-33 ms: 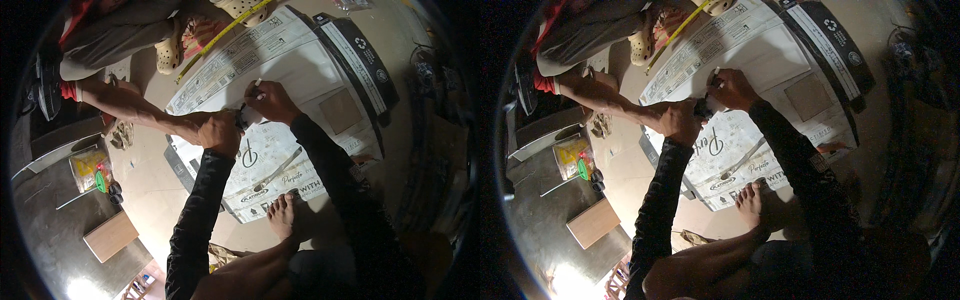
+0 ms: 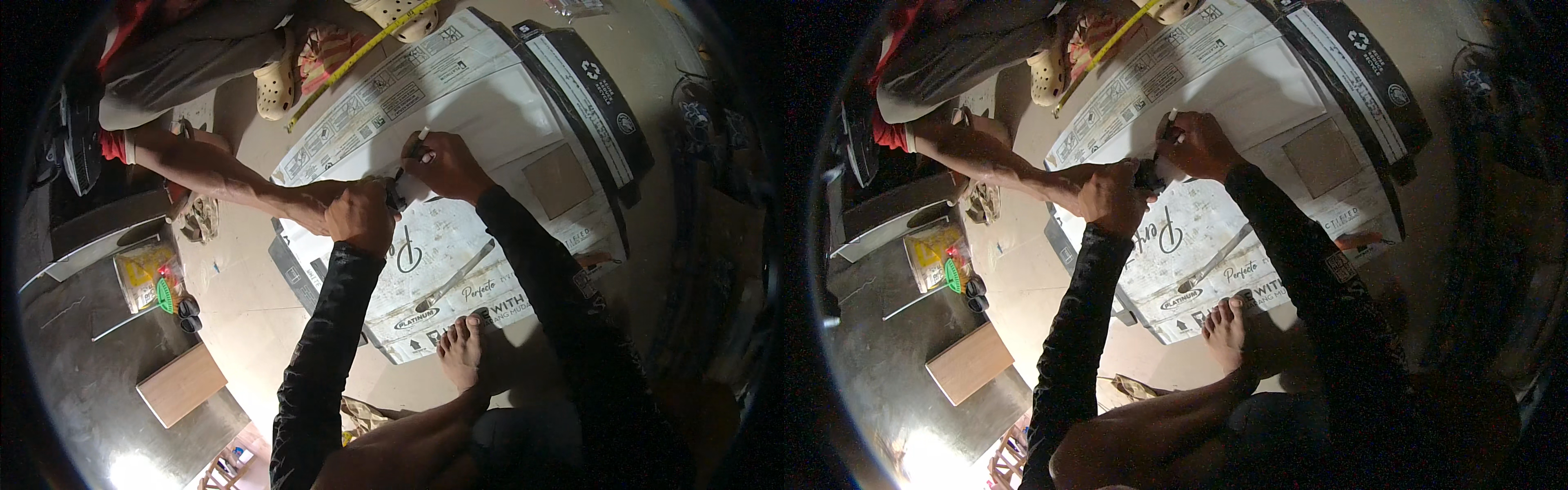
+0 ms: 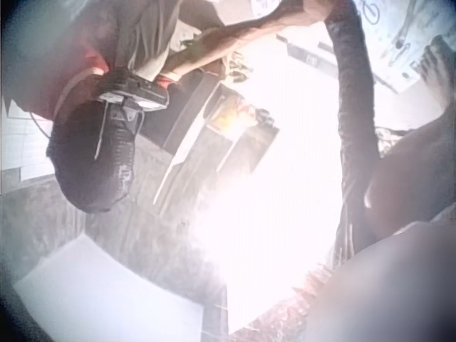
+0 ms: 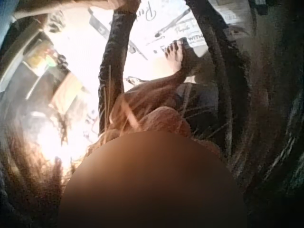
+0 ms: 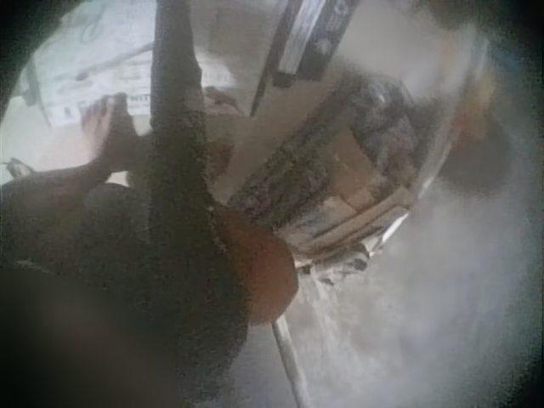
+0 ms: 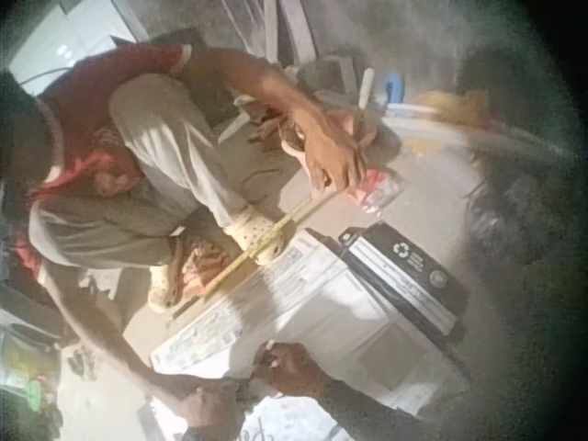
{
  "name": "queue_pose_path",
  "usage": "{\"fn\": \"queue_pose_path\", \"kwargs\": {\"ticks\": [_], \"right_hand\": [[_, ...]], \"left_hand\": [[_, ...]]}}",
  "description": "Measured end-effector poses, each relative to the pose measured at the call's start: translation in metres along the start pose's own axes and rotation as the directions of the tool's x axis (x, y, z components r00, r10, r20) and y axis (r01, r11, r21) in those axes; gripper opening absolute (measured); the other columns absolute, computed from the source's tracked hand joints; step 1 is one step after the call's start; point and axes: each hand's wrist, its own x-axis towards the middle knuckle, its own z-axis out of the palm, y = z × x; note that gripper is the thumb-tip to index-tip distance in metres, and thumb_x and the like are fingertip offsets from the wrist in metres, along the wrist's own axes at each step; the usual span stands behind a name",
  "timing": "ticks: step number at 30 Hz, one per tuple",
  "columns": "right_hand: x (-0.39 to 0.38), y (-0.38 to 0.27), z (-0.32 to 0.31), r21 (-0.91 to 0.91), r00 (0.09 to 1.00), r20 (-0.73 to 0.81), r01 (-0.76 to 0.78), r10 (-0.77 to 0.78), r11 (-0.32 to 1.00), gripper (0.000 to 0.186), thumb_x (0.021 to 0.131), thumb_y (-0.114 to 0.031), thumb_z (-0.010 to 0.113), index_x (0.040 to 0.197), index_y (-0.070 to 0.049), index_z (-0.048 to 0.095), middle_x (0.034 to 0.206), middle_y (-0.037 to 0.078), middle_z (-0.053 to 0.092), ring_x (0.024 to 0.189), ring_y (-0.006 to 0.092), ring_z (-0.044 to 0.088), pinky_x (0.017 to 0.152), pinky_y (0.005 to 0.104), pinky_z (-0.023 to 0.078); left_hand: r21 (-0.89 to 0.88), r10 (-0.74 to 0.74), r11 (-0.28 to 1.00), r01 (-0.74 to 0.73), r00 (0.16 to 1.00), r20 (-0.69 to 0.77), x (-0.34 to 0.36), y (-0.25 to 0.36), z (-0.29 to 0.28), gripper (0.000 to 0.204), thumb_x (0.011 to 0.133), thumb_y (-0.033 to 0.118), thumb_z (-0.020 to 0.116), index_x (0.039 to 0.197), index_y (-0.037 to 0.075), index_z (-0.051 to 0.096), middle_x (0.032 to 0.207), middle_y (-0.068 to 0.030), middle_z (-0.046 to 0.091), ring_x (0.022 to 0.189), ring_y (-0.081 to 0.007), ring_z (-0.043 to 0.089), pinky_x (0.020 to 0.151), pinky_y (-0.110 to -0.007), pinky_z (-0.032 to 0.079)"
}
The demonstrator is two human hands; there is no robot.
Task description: The person sits on the floor and uses a screwdriver to disassemble a small black electrical component. They remove screws, separate parts, and inspect the interior while another person measures a nearby appliance.
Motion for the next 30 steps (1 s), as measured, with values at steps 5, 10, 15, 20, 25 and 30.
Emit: {"fn": "queue_pose_path", "kwargs": {"ticks": [5, 10, 15, 20, 25, 30], "right_hand": [[-0.001, 0.003, -0.001, -0.053, 1.000, 0.013, -0.027, 0.027, 0.998, 0.016, 0.085, -0.019, 0.076, 0.090, -0.003, 0.076, 0.086, 0.015, 0.078, 0.082, 0.0277, 0.077, 0.075, 0.0407, 0.060], [-0.005, 0.007, 0.003, -0.089, 0.992, -0.058, 0.103, -0.108, 0.991, 0.019, 0.088, -0.021, 0.077, 0.094, -0.003, 0.077, 0.087, 0.016, 0.078, 0.084, 0.0296, 0.078, 0.078, 0.0419, 0.061], [-0.008, 0.005, 0.002, -0.105, 0.997, -0.046, 0.053, -0.058, 0.993, 0.021, 0.090, -0.022, 0.077, 0.093, -0.002, 0.076, 0.085, 0.016, 0.078, 0.082, 0.0290, 0.078, 0.077, 0.0407, 0.061], [-0.008, 0.006, 0.002, -0.017, 0.996, -0.061, 0.071, -0.072, 0.997, 0.022, 0.091, -0.023, 0.076, 0.092, -0.001, 0.076, 0.083, 0.016, 0.077, 0.080, 0.0287, 0.078, 0.075, 0.0406, 0.061], [-0.008, 0.010, 0.002, -0.160, 1.000, -0.018, 0.017, -0.020, 0.987, 0.013, 0.090, -0.014, 0.077, 0.094, -0.001, 0.075, 0.085, 0.011, 0.076, 0.080, 0.0173, 0.076, 0.075, 0.0334, 0.060], [-0.007, 0.011, 0.000, -0.073, 0.999, 0.016, 0.031, -0.030, 0.997, 0.013, 0.090, -0.014, 0.078, 0.093, -0.002, 0.076, 0.086, 0.011, 0.077, 0.081, 0.0181, 0.076, 0.077, 0.0340, 0.060]], "left_hand": [[-0.022, 0.044, 0.999, -0.047, 0.993, -0.109, -0.001, 0.002, 0.002, 0.018, 0.079, 0.018, 0.081, 0.095, 0.011, 0.077, 0.091, -0.0142, 0.077, 0.081, -0.0363, 0.076, 0.071, -0.046, 0.060], [0.000, 0.057, 0.998, -0.058, 0.991, -0.119, -0.003, 0.002, -0.001, 0.017, 0.076, 0.017, 0.083, 0.088, 0.009, 0.073, 0.085, -0.0151, 0.076, 0.078, -0.0358, 0.076, 0.067, -0.046, 0.059], [0.028, -0.045, 0.999, 0.045, 0.999, 0.014, -0.001, 0.004, -0.002, 0.045, 0.069, 0.023, 0.093, 0.109, 0.012, 0.078, 0.094, -0.0131, 0.079, 0.087, -0.0324, 0.077, 0.076, -0.044, 0.060], [0.007, 0.054, 0.999, -0.053, 0.991, -0.121, -0.003, 0.005, -0.001, 0.014, 0.078, 0.018, 0.082, 0.082, 0.009, 0.071, 0.076, -0.0116, 0.074, 0.073, -0.0336, 0.076, 0.064, -0.045, 0.058], [-0.020, 0.033, 0.999, -0.035, 0.993, -0.112, -0.002, 0.003, 0.002, 0.015, 0.079, 0.019, 0.082, 0.080, 0.009, 0.070, 0.075, -0.0113, 0.074, 0.072, -0.0326, 0.075, 0.065, -0.045, 0.058], [-0.016, 0.018, 1.000, -0.020, 0.996, -0.093, -0.003, 0.003, 0.001, 0.013, 0.078, 0.017, 0.081, 0.079, 0.010, 0.071, 0.076, -0.0119, 0.074, 0.072, -0.0329, 0.075, 0.065, -0.045, 0.058]]}}
